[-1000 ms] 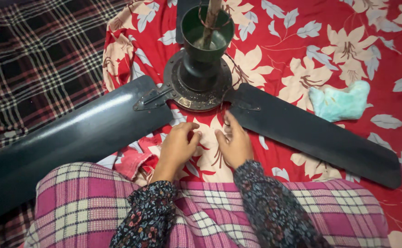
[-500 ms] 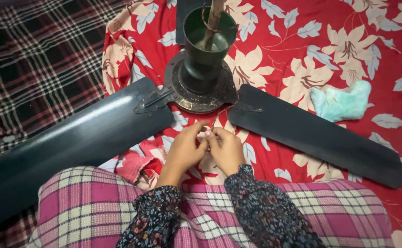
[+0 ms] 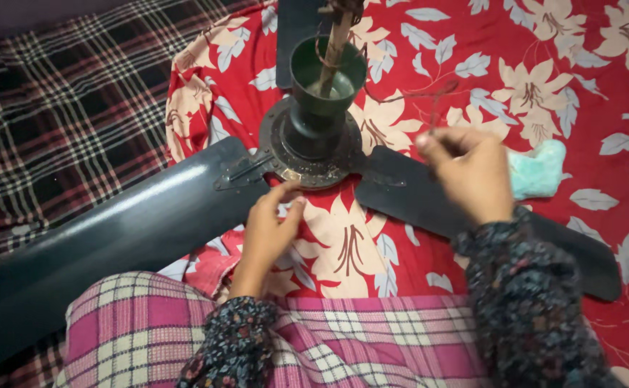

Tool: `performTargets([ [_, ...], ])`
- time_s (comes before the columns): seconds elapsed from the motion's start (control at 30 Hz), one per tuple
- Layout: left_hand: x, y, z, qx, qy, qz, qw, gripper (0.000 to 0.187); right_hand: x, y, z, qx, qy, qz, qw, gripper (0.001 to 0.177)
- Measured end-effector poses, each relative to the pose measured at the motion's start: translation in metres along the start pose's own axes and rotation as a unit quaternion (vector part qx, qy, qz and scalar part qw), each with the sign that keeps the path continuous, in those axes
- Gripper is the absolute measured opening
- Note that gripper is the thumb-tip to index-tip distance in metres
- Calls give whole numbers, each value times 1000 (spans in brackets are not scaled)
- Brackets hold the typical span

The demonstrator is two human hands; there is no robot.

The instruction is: The person removes the fan blades from the ceiling fan hub one by one, unscrewing each blade and placing it aside on the bed. The person handles the fan hub and blades directly with their hands.

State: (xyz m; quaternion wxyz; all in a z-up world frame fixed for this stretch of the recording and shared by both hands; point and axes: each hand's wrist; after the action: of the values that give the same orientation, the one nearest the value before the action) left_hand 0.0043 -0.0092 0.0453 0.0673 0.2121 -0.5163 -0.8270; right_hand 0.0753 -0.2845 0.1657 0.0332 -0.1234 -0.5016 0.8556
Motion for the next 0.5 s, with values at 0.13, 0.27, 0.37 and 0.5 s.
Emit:
performTargets([
  [0.13,-19,14,13,55,31,32,997,38,-33,-13,23,58,11,76,995,21],
  [0.27,-69,34,29,40,70,-66,995,39,-62,-19,27,35,14,94,995,21],
  [0.37,-131,54,33,8,91,-153,984,40,-92,-28,27,51,30,149,987,20],
  [0.5,-223,87,23,75,-10,-81,994,41,-131,-50,23,-22,12,285,958,18],
])
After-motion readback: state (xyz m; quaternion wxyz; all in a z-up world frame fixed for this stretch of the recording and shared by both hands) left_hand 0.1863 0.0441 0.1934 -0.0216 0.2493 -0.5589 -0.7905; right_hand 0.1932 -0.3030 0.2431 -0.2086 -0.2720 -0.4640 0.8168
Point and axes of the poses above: each hand's wrist, its own x-axis away from the middle knuckle, its own z-axis out of the back of the hand, y = z × x, and after that the axes turned 9 degrees about y, right-handed
